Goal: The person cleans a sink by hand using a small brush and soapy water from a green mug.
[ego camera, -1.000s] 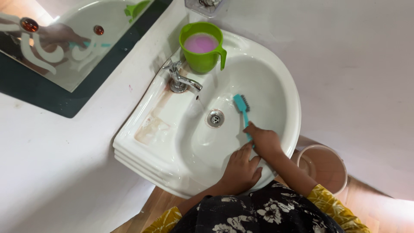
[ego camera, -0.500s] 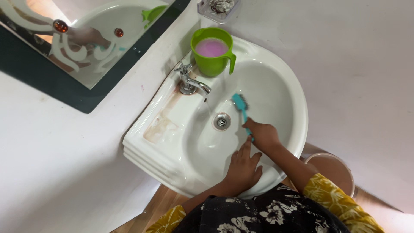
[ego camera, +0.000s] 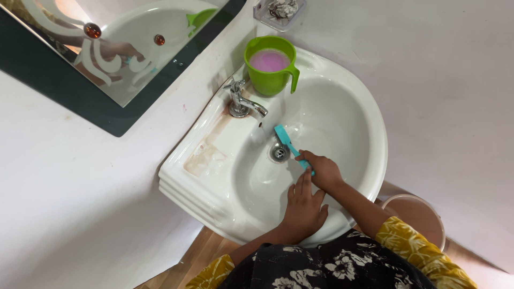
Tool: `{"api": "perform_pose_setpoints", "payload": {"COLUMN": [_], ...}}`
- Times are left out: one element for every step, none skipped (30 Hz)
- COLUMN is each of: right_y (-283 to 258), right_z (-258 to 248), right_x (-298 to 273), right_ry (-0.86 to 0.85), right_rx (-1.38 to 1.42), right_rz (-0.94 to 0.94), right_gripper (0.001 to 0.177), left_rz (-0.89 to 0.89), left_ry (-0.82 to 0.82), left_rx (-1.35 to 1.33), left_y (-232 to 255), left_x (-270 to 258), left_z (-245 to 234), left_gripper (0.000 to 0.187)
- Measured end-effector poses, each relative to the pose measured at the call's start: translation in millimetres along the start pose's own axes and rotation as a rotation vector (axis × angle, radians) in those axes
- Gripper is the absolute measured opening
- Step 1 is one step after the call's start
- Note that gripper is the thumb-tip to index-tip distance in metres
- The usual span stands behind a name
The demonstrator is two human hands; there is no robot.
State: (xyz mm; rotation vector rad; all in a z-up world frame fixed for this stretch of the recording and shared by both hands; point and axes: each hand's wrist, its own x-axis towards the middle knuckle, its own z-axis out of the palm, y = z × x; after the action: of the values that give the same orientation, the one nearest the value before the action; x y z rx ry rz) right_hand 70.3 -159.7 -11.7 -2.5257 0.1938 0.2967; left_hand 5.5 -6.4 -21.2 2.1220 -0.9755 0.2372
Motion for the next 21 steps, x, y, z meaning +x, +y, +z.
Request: {"api": "perform_pose_setpoints", "payload": {"right_y": [0, 3, 8, 13, 18, 21, 21, 18, 14, 9, 3, -2, -5, -7, -7, -6, -4, -1, 1, 4, 4], "right_z": [7, 13, 17, 20, 21, 22, 21, 20, 20, 19, 16, 13, 12, 12, 13, 16, 18, 20, 24, 29, 33], "right_x": [2, 2, 1, -1, -4, -7, -10, -11, -16, -21, -23, -26, -27, -28, -29, -28, -25, -20, -16, -15, -14], "right_ry": [0.031, 0.024, 0.015, 0.006, -0.046, -0.098, -0.151, -0.113, -0.076, -0.038, 0.023, 0.083, 0.143, 0.155, 0.168, 0.181, 0.152, 0.123, 0.094, 0.105, 0.118], "right_rx": [0.016, 0.136, 0.257, 0.378, 0.485, 0.592, 0.698, 0.748, 0.798, 0.848, 0.795, 0.742, 0.688, 0.715, 0.74, 0.766, 0.745, 0.723, 0.701, 0.736, 0.773], "right_rz": [-0.025, -0.084, -0.143, -0.202, -0.207, -0.212, -0.215, -0.212, -0.207, -0.203, -0.217, -0.232, -0.245, -0.264, -0.283, -0.302, -0.222, -0.144, -0.065, -0.075, -0.089], "right_gripper": [0.041, 0.037, 0.032, 0.029, 0.028, 0.027, 0.028, 0.026, 0.024, 0.022, 0.025, 0.027, 0.03, 0.03, 0.031, 0.031, 0.032, 0.032, 0.033, 0.032, 0.03], "left_rz": [-0.02, -0.013, -0.006, 0.0, 0.045, 0.09, 0.134, 0.133, 0.129, 0.126, 0.131, 0.135, 0.139, 0.144, 0.15, 0.156, 0.129, 0.102, 0.075, 0.075, 0.076], "left_ry": [0.013, 0.022, 0.03, 0.038, 0.073, 0.107, 0.142, 0.146, 0.148, 0.15, 0.147, 0.144, 0.141, 0.14, 0.139, 0.138, 0.133, 0.128, 0.121, 0.111, 0.103], "left_rx": [0.015, 0.008, 0.0, -0.007, -0.006, -0.005, -0.005, -0.006, -0.007, -0.008, -0.003, 0.002, 0.006, 0.002, -0.003, -0.008, -0.011, -0.015, -0.018, -0.034, -0.045], "left_y": [0, 1, 3, 3, 5, 7, 8, 9, 9, 10, 10, 10, 10, 10, 10, 10, 9, 8, 7, 8, 7], "left_x": [0, -1, -3, -4, -4, -4, -4, -3, -3, -3, -3, -3, -3, -4, -5, -5, -4, -1, -1, -1, -1], "left_z": [-1, -3, -5, -8, -10, -13, -15, -16, -16, -17, -18, -19, -20, -20, -21, -21, -20, -19, -19, -19, -20], "left_gripper": [0.034, 0.026, 0.018, 0.014, 0.013, 0.012, 0.012, 0.012, 0.012, 0.012, 0.012, 0.013, 0.013, 0.012, 0.012, 0.012, 0.011, 0.011, 0.011, 0.011, 0.011]}}
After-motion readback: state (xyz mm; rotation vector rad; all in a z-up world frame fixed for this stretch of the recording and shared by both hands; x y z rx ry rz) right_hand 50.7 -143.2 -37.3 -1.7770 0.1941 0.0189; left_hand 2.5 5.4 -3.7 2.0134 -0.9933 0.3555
